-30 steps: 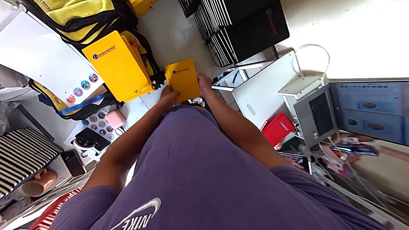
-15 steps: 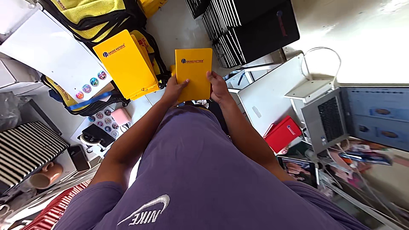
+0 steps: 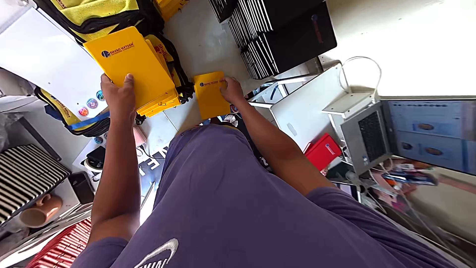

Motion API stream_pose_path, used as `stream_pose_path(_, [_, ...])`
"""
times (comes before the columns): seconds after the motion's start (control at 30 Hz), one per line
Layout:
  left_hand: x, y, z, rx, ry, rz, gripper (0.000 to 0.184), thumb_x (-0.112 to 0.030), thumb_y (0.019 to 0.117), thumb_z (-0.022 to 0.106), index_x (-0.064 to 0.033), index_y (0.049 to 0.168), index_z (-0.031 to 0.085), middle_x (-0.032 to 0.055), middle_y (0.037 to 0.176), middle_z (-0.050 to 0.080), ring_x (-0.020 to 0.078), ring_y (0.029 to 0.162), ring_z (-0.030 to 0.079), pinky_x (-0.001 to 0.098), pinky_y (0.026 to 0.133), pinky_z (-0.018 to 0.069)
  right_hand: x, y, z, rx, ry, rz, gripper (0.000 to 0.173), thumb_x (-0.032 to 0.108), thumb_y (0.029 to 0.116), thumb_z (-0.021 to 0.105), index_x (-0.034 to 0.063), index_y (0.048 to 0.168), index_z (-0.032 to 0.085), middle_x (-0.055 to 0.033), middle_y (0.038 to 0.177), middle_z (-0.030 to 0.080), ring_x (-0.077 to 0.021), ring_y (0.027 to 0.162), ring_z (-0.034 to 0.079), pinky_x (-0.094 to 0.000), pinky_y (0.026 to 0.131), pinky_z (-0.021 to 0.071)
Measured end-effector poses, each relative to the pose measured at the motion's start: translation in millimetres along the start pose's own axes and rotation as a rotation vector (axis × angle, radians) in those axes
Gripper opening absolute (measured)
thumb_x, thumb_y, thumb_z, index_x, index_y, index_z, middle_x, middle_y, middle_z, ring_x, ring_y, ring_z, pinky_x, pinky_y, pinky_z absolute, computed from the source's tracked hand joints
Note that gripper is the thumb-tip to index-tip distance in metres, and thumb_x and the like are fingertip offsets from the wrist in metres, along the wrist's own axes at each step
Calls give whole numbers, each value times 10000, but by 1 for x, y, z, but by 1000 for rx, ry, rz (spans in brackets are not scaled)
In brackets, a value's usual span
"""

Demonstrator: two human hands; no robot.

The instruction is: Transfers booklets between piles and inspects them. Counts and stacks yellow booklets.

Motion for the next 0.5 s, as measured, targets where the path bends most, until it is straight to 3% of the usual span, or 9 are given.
stream_pose_path(0.17, [16,3,-9,-21,151,29,544,-281,959,706,-35,1397,499,127,1260,649,139,1119,667,357,984,560,4,5,6,-82,-16,-14,386,144,930,695,128,1313,652,-165,1340,625,-339,1241,614,-536,1010,532])
stream_pose_path(0.27, [22,6,-11,-50,205,36,536,-312,951,713,-56,1386,530,126,1258,656,156,1130,665,375,992,554,6,9,8,-78,-40,-1,405,142,935,682,152,1337,639,-157,1337,628,-326,1230,624,-529,990,545])
stream_pose_path(0.4, [32,9,-15,-54,359,-6,750,-423,883,756,-65,1479,475,227,1417,506,305,1234,557,466,1022,482,7,8,7,-73,-48,14,336,146,936,678,143,1272,677,-145,1312,639,-317,1221,626,-525,974,550])
stream_pose_path(0.5, [-4,-6,-12,-61,480,157,820,-338,869,740,-23,1538,386,314,1529,358,421,1374,434,525,1093,430,7,8,5,-91,-43,21,374,141,933,680,139,1306,653,-153,1308,645,-324,1219,630,-527,979,545])
Point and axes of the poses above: each hand's wrist, its own y-axis towards the middle knuckle, its own z-axis out of the palm, x = y × z, the point moved 8 cm from there along y, towards the middle knuckle
